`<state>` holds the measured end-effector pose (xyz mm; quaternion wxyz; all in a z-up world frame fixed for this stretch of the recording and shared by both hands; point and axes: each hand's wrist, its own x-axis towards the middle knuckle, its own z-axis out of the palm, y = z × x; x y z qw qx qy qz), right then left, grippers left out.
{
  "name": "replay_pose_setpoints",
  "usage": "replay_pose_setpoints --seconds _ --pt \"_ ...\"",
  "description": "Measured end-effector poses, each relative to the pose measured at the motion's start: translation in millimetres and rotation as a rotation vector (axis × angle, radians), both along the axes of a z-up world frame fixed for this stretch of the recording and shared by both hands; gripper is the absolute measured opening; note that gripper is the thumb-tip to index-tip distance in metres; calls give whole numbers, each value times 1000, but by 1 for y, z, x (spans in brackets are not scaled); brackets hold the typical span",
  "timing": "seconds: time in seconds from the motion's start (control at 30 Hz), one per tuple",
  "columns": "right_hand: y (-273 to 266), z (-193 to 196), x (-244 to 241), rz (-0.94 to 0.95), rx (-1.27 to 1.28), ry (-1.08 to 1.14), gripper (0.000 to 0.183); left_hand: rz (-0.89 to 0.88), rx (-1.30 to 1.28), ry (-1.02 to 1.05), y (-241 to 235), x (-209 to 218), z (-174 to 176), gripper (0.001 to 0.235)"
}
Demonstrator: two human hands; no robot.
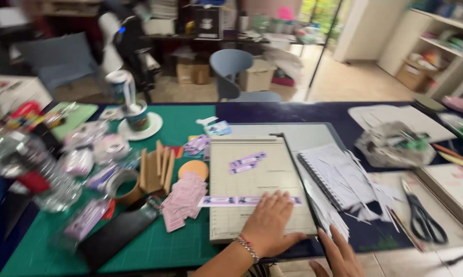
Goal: Using a manual paper trimmer to cut printed label strips into individual pieces.
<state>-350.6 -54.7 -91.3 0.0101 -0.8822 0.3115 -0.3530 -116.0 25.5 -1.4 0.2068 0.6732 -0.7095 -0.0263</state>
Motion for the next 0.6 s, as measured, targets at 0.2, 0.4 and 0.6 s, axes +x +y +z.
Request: replay_pose_setpoints --seconds 0.2,0.4,0.6 --pt "2 -8 10 -336 281 122 85 6 91 -35 -10 -5 -9 100" --pt "-39 -6 2 -451 394 396 93 48 205 -112 -17 -14 -3 99" --pt "-22 48 8 -428 436 400 76 80 263 -49 -26 -21 6 100"
